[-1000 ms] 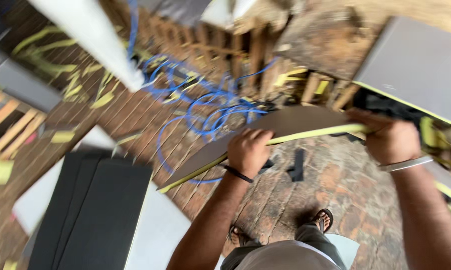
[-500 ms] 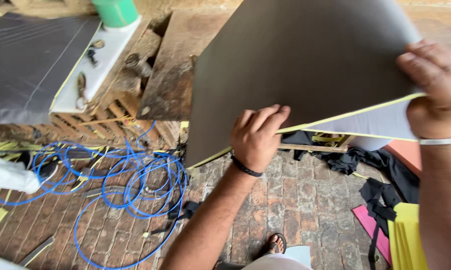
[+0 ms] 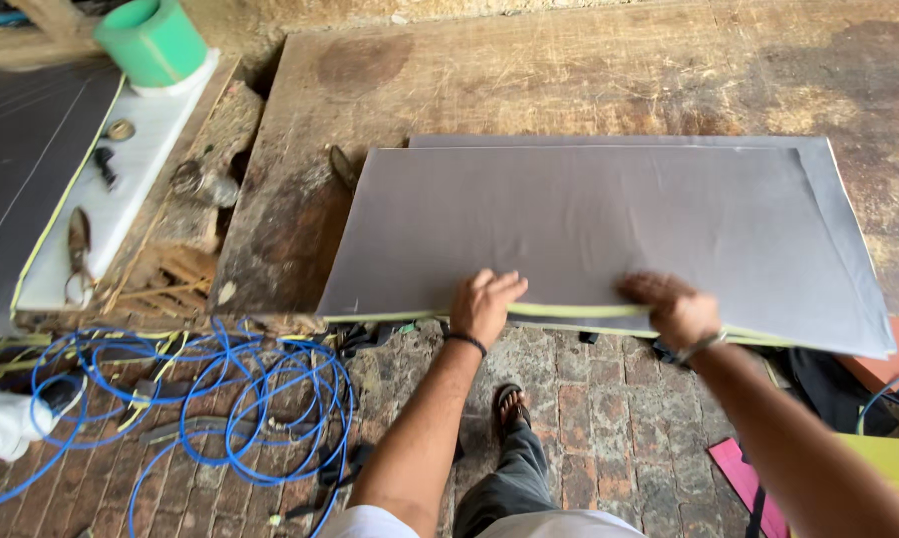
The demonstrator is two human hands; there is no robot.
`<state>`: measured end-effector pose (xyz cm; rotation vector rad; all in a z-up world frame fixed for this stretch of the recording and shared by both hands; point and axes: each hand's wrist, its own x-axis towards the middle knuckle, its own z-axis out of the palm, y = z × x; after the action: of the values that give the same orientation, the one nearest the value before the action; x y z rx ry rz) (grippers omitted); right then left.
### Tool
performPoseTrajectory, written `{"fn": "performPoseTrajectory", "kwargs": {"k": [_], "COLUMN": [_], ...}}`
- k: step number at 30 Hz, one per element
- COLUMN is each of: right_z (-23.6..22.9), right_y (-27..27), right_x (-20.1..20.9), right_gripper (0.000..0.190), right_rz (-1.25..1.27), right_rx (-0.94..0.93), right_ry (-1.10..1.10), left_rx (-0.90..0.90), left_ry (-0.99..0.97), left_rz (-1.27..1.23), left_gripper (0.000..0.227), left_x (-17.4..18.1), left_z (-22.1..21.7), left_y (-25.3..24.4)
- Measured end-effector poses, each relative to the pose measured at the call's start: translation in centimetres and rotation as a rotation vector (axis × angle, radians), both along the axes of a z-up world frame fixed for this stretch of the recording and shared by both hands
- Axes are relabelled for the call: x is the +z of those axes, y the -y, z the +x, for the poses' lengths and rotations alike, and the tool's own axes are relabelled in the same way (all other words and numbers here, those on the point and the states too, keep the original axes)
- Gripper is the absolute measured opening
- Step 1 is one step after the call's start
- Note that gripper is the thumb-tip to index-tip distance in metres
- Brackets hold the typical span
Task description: The person cuts a large piece of black fabric into rectangular sections using shears on a wooden workbench. They trim the edges, fold the fabric, and stack the cut pieces on a white board on the floor.
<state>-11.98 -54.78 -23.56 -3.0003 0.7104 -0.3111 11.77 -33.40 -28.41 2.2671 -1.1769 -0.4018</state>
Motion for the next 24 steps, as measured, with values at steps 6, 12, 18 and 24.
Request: {"fn": "performPoseTrajectory", "kwargs": {"k": [6,12,18,24], "right_z": [-2.8,-5.1,-7.6,-8.1], "right_y": [0.0,3.4,7.6,7.6], "right_x": [-9.3,-8.8,-10.0,-10.8], "right_gripper": [0.06,0.061,0.052,0.056], "right_rz": [0.217,0.292,0.323,0.327], "right_rx": [-0.049,-0.148,-0.147,-0.059], "right_ry": [-0.011,0.013,0.05,-0.014], "left_rx": [-0.215,-0.275,-0.249,-0.205], "left_ry": [0.137,0.092,0.054,-0.014], "left_rz": [-0.016,-0.015,-0.019,0.099], "left_gripper": [0.05,0.06,0.065,0.079], "left_x": [-9.0,-8.7,-8.0,-5.4], "left_z": [-0.2,-2.6,-5.3,-4.9], "left_y": [-0.1,3.7,6.4,7.0]}}
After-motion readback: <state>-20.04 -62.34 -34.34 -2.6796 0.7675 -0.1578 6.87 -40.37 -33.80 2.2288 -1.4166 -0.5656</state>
